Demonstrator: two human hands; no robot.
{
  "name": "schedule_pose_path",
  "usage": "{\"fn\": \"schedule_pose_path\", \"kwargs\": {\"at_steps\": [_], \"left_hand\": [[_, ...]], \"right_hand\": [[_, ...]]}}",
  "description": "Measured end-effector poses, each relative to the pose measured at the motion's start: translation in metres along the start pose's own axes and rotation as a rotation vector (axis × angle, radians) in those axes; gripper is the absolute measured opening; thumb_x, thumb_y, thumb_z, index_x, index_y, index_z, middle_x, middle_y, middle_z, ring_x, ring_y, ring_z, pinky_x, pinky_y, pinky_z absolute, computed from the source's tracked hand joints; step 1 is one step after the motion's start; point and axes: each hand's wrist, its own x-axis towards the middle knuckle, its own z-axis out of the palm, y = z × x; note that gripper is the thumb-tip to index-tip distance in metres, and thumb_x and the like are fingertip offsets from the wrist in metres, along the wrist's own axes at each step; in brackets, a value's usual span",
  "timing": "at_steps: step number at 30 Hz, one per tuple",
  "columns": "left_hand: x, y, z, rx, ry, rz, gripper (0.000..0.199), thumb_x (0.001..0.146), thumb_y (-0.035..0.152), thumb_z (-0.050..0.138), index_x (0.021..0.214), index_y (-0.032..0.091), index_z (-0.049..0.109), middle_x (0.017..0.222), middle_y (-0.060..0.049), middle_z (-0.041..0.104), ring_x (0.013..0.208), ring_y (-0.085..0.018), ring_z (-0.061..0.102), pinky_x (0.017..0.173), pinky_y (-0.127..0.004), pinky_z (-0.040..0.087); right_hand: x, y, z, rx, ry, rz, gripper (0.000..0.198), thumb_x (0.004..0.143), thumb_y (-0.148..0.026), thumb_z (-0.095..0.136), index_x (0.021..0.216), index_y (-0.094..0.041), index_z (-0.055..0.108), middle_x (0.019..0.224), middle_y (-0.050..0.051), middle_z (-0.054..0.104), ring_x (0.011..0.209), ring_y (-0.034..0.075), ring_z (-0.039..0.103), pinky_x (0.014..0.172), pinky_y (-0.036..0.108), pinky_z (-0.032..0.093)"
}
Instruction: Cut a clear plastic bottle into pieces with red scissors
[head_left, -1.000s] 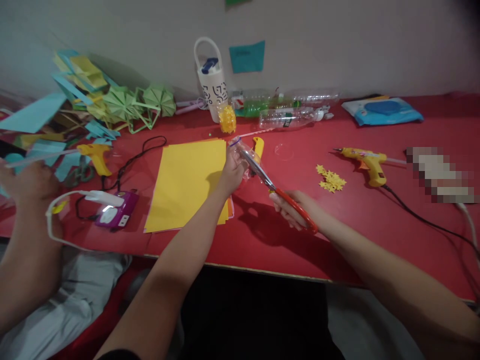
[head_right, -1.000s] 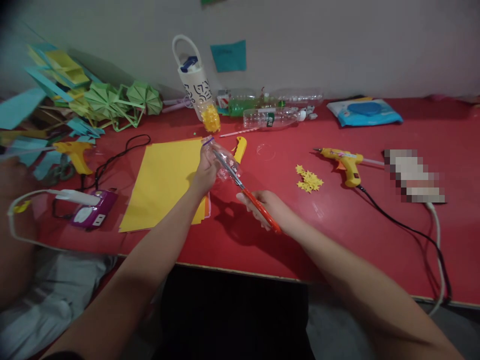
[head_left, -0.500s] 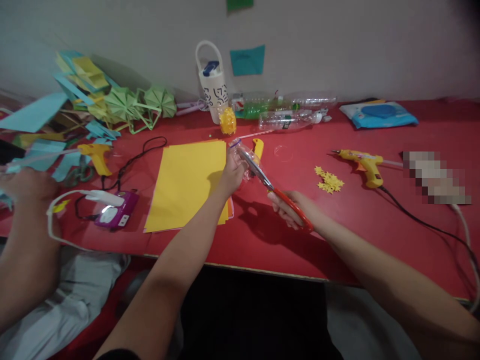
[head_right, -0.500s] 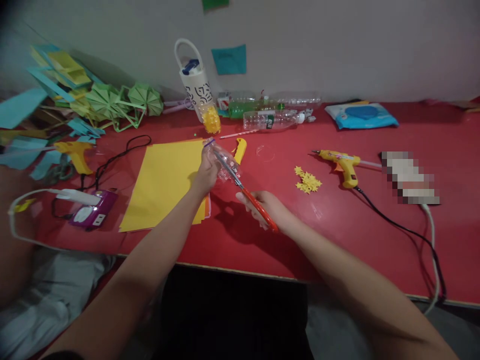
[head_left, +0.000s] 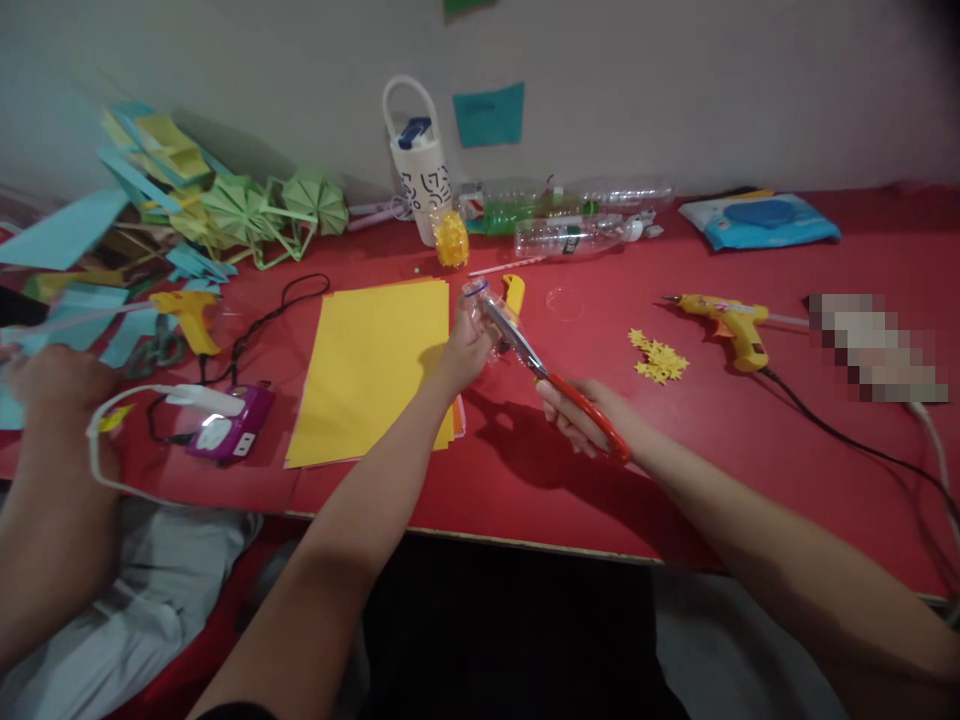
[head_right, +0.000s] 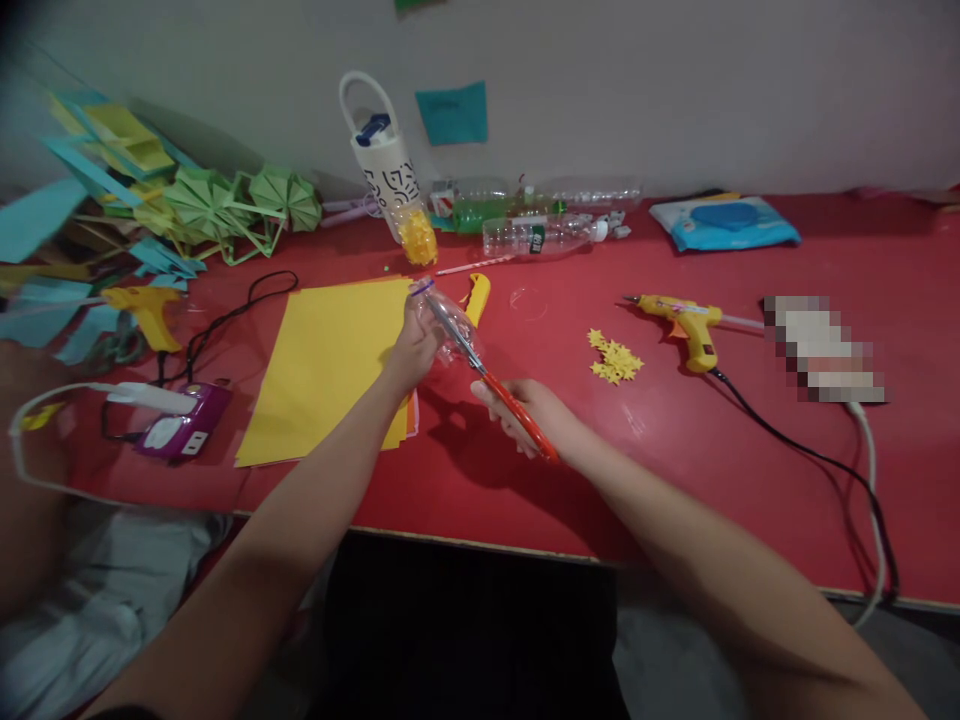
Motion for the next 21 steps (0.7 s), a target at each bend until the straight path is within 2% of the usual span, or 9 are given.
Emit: {"fn": "schedule_pose_path", "kwargs": {"at_steps": [9,15,18,21], "left_hand": [[0.0015,-0.0077,-0.0021,0.071,-0.051,0.090,0.042,0.075,0.034,0.072,0.107,0.031,0.044,0.095,-0.003,0.066,0.095,-0.025,0.067,0.084,-0.041,0.051],[0.0033,-0.0086,-0.0048,0.116,-0.087,0.120,0.038,0.078,0.042,0.070,0.104,0.031,0.044,0.101,-0.005,0.069,0.106,-0.028,0.066,0.088,-0.044,0.051],[0.0021,-0.0069,-0.0043,0.091,-0.093,0.124,0.041,0.076,0.043,0.073,0.103,0.030,0.045,0.104,-0.006,0.069,0.112,-0.030,0.065,0.091,-0.046,0.050],[-0.0015,-0.0038,-0.0004,0.027,-0.045,0.090,0.038,0.075,0.037,0.074,0.101,0.030,0.047,0.104,-0.005,0.070,0.116,-0.031,0.064,0.094,-0.045,0.049]], "right_hand": [[-0.0019,-0.0054,0.0011,-0.029,0.029,0.087,0.053,0.081,-0.067,0.064,0.060,-0.023,0.045,0.037,-0.010,0.039,0.025,0.006,0.037,0.029,0.019,0.032],[-0.0029,-0.0059,0.0014,-0.057,0.027,0.060,0.050,0.083,-0.064,0.064,0.061,-0.023,0.044,0.037,-0.010,0.037,0.026,0.006,0.036,0.030,0.020,0.033],[-0.0024,-0.0032,-0.0006,-0.078,-0.009,0.009,0.053,0.082,-0.069,0.061,0.061,-0.024,0.042,0.035,-0.010,0.036,0.026,0.007,0.035,0.031,0.021,0.034],[0.0000,0.0010,-0.0043,-0.085,-0.050,-0.037,0.056,0.079,-0.076,0.058,0.062,-0.024,0.043,0.035,-0.010,0.037,0.027,0.007,0.036,0.032,0.022,0.035]]}}
